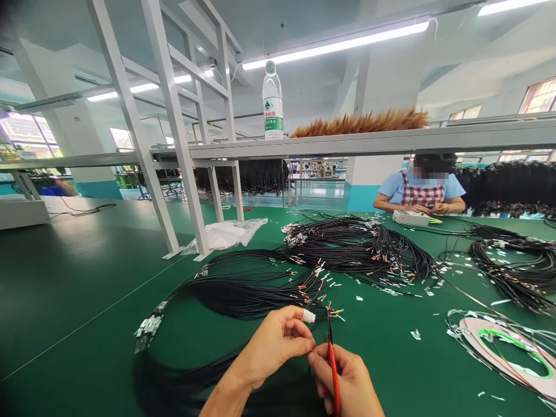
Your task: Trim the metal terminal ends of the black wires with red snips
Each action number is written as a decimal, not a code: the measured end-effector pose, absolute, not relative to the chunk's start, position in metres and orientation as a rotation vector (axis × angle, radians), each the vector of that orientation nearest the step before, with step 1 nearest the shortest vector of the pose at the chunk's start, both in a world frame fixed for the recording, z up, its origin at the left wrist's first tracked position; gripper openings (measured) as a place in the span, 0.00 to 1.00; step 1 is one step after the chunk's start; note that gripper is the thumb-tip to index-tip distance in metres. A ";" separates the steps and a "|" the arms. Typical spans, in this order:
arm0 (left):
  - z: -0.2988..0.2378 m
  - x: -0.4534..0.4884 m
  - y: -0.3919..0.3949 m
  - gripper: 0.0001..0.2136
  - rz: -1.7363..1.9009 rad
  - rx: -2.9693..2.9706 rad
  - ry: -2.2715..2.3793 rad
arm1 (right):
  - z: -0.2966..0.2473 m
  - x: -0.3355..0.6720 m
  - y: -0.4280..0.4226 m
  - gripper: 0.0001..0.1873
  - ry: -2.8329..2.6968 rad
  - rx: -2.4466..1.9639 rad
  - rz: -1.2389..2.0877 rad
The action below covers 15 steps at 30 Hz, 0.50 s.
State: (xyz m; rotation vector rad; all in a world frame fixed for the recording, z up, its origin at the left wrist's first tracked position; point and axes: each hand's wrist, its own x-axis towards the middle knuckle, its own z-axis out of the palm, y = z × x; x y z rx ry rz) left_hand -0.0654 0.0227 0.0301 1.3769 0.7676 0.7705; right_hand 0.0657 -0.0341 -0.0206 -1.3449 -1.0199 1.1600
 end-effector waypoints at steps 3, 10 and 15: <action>0.029 -0.068 0.024 0.19 0.757 1.342 0.753 | -0.024 0.067 -0.035 0.27 -1.017 -1.324 1.186; 0.029 -0.070 0.026 0.18 0.756 1.325 0.780 | -0.029 0.065 -0.034 0.29 -1.045 -1.295 1.194; 0.036 -0.073 0.025 0.18 0.707 1.272 0.708 | -0.020 0.064 -0.040 0.27 -1.096 -1.214 1.237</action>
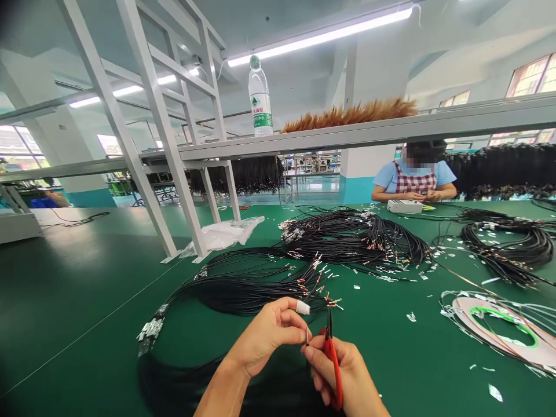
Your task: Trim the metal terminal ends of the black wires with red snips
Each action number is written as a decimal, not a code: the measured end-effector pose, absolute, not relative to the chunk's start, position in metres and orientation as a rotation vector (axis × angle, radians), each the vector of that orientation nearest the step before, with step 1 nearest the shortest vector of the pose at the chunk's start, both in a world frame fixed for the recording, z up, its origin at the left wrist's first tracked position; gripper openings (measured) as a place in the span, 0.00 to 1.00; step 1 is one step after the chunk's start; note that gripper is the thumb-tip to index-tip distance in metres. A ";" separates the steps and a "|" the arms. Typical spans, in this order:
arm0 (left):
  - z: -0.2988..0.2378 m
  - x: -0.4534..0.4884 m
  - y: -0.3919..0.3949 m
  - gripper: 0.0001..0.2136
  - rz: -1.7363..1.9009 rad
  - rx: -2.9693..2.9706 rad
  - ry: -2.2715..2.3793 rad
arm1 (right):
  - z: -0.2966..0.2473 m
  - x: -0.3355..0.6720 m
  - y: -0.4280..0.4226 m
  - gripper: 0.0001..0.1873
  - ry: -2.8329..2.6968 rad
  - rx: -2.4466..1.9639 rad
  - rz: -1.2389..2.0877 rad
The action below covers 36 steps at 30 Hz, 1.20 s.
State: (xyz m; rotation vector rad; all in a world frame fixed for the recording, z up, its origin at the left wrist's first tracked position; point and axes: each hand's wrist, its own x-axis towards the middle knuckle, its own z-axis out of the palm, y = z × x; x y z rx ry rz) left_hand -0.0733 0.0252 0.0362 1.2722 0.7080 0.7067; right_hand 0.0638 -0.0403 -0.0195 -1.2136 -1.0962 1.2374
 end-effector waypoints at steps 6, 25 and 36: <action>0.037 -0.071 0.023 0.18 0.699 1.311 0.646 | -0.015 0.064 -0.042 0.25 -1.091 -1.126 1.283; 0.037 -0.070 0.019 0.21 0.628 1.374 0.547 | -0.015 0.061 -0.038 0.24 -1.004 -1.184 1.226; 0.026 -0.059 0.021 0.15 0.821 1.530 0.844 | -0.031 0.063 -0.032 0.20 -1.014 -1.219 1.099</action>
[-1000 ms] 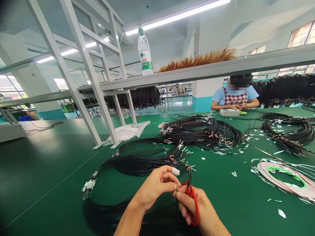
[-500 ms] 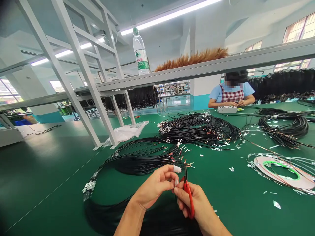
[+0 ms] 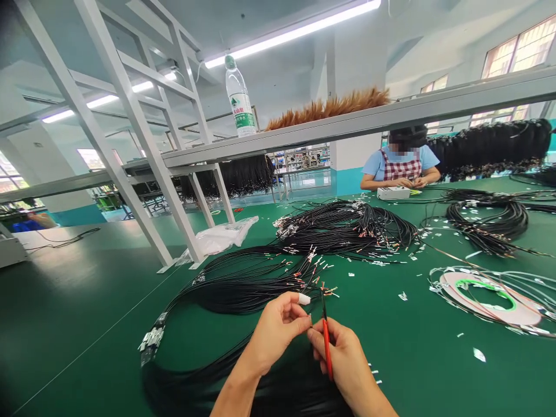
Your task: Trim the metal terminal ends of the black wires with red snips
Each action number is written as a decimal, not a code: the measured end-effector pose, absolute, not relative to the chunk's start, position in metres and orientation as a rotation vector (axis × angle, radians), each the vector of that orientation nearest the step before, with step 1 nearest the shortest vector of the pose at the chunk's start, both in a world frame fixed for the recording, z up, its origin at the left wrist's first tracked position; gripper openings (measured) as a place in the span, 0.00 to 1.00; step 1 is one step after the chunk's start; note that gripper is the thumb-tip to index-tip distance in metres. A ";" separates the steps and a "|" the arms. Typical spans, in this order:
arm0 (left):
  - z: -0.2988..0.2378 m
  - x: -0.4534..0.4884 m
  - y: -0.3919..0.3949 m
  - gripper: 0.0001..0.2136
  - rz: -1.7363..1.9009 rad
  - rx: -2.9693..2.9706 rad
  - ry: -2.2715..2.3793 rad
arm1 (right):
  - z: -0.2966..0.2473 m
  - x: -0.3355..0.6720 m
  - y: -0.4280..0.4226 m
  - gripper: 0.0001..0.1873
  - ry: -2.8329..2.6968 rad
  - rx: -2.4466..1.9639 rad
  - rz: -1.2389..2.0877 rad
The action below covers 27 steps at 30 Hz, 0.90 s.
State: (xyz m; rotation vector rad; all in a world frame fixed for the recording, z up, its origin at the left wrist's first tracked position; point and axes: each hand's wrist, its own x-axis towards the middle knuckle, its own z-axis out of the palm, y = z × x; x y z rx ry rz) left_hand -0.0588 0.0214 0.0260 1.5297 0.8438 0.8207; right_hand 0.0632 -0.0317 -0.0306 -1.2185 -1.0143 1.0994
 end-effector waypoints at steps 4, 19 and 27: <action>0.031 -0.065 0.023 0.17 0.773 1.320 0.757 | -0.019 0.063 -0.037 0.21 -0.968 -1.145 1.210; 0.016 -0.054 0.024 0.16 0.814 1.328 0.752 | -0.020 0.066 -0.034 0.23 -0.985 -1.160 1.191; 0.012 -0.053 0.024 0.13 0.868 1.605 0.931 | -0.026 0.063 -0.036 0.20 -1.248 -1.373 0.850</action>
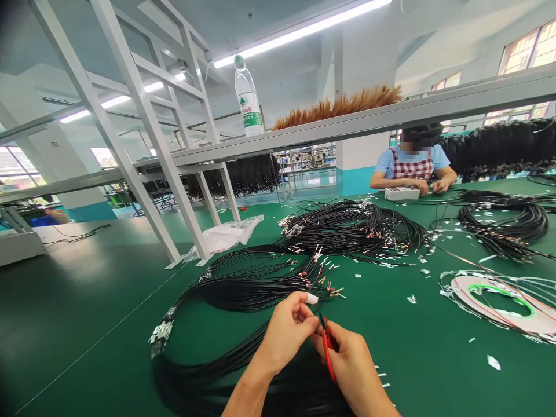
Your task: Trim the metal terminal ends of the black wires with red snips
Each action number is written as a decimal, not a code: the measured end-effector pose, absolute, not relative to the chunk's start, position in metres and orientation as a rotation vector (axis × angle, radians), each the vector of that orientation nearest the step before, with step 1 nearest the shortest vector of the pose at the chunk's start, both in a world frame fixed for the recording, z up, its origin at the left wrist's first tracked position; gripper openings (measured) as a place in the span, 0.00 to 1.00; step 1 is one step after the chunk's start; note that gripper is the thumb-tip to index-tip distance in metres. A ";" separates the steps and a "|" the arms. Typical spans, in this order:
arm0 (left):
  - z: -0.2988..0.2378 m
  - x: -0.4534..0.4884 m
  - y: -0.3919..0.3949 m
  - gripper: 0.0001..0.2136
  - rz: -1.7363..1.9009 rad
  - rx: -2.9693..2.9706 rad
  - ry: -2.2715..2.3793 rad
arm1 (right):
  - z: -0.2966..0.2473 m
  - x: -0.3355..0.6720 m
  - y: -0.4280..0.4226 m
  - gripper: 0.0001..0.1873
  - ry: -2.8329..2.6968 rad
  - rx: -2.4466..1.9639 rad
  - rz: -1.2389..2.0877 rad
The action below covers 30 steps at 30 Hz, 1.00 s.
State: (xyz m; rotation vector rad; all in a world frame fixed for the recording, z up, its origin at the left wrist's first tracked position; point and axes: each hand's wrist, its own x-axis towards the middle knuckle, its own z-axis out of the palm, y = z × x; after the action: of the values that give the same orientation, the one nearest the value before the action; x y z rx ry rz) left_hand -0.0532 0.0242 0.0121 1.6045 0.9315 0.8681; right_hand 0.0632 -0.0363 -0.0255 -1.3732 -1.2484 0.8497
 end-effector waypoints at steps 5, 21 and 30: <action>0.011 -0.055 0.027 0.12 0.825 1.410 1.008 | -0.034 0.061 -0.037 0.19 -1.365 -1.330 0.643; 0.024 -0.058 0.022 0.22 0.761 1.008 0.488 | -0.024 0.067 -0.040 0.22 -0.880 -0.930 1.363; 0.024 -0.053 0.020 0.19 0.934 1.106 0.681 | -0.026 0.068 -0.035 0.22 -0.833 -0.894 1.347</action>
State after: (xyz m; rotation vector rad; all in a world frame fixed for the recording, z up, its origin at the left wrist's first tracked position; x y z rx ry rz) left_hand -0.0533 0.0196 0.0243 1.1060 0.6813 0.9337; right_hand 0.0681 -0.0351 -0.0258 -0.8938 -0.8332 1.3468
